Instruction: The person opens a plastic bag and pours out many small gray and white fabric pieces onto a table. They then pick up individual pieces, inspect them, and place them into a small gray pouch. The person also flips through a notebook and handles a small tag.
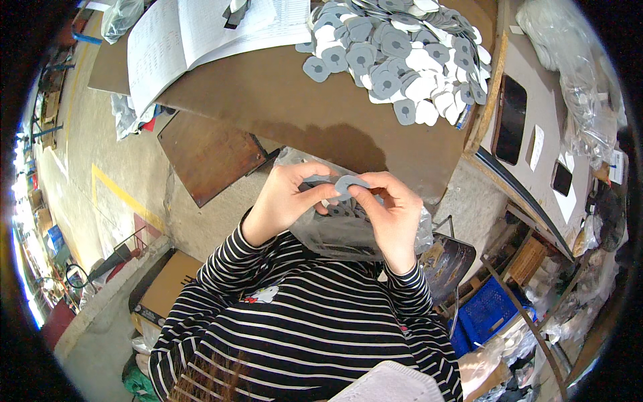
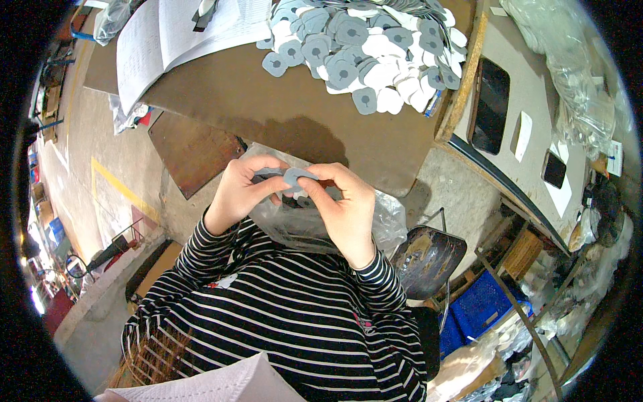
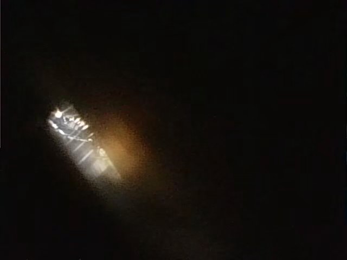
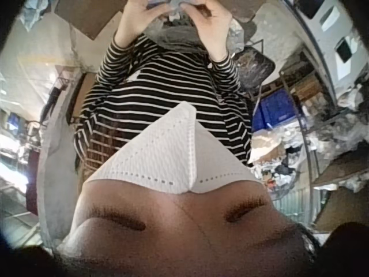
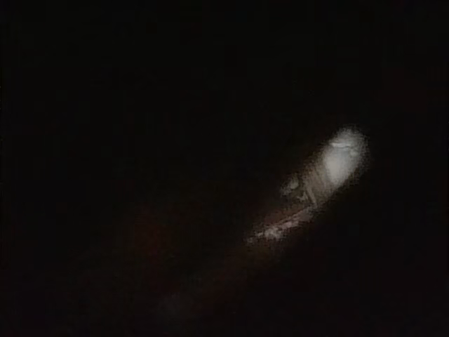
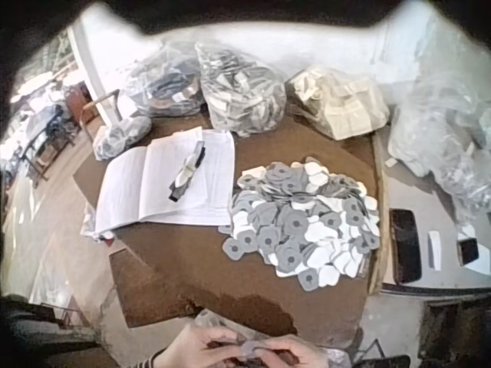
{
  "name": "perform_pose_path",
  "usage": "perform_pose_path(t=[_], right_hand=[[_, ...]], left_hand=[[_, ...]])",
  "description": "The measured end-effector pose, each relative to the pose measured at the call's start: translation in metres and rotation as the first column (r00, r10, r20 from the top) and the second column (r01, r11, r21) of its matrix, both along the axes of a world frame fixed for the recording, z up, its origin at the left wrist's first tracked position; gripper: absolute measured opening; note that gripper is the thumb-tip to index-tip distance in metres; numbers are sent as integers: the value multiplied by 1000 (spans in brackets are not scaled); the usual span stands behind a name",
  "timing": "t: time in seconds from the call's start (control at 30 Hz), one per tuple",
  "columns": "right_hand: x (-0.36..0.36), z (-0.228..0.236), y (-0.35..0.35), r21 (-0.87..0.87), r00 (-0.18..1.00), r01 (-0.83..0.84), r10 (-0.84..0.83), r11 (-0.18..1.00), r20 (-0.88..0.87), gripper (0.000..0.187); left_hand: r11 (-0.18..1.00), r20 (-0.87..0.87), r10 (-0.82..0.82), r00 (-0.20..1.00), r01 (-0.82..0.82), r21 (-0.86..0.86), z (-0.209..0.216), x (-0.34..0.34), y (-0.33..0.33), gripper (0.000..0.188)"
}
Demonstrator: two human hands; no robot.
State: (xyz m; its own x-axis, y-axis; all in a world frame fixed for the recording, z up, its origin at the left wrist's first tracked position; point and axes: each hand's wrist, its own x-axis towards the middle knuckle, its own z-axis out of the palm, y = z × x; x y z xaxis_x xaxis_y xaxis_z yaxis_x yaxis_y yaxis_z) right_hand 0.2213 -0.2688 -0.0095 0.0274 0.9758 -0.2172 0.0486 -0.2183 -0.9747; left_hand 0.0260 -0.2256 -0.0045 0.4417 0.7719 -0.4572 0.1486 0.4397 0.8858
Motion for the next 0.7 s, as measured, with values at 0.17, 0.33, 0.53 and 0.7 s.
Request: perform_pose_path(t=[0.17, 0.33, 0.53, 0.7], right_hand=[[3, -5, -3, 11, 985, 156, -154, 988, -72, 21], [1, 6, 0, 11, 959, -205, 199, 979, 204, 28], [-4, -8, -1, 73, 996, -89, 88, 993, 22, 16], [8, 4, 3, 95, 993, 38, -28, 995, -112, 11]], left_hand=[[990, 115, 114, 987, -103, -100, 6, -13, 1, 24], [989, 21, 142, 990, -141, -54, 5, -22, 5, 21], [994, 80, 40, 996, -31, -109, 8, -4, 0, 22], [941, 508, 245, 826, -77, -328, -4, -9, 1, 37]])
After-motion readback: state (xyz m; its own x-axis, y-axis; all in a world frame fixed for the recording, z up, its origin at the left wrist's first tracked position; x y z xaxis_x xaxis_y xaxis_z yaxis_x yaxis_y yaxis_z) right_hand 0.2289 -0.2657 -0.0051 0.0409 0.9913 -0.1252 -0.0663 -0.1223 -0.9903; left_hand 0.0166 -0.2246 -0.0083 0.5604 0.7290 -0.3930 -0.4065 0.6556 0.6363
